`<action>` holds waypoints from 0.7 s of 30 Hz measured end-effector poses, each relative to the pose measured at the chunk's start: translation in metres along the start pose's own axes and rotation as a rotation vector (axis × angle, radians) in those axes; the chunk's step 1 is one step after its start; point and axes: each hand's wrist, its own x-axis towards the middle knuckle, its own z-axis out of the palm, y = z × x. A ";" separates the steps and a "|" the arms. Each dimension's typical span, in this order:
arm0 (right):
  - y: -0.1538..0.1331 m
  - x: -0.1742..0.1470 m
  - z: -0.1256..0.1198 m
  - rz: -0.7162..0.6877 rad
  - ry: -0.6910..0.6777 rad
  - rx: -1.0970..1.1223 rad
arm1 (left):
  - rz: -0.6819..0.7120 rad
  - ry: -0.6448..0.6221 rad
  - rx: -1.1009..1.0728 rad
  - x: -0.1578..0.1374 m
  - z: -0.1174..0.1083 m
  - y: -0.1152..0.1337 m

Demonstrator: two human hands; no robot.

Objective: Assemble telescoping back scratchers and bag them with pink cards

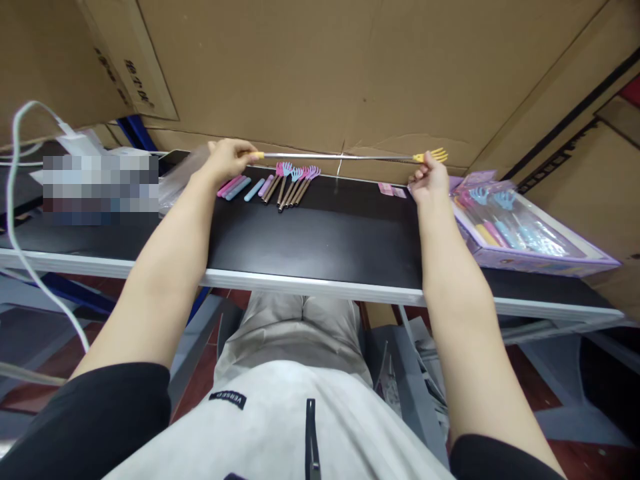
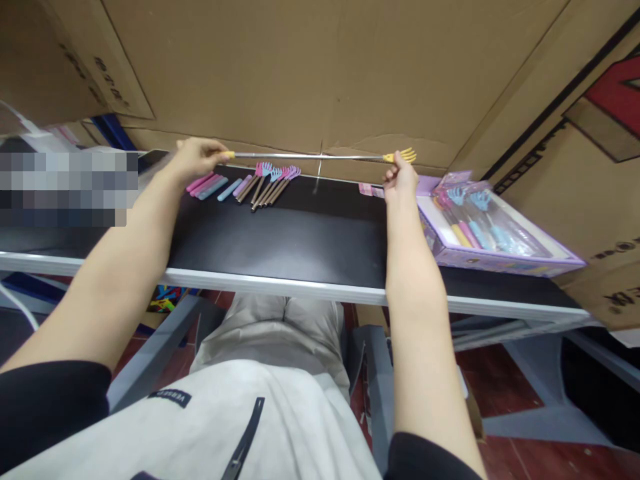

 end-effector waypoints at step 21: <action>0.043 -0.037 0.045 0.030 -0.256 -0.100 | 0.137 -0.156 -0.013 -0.005 0.024 0.050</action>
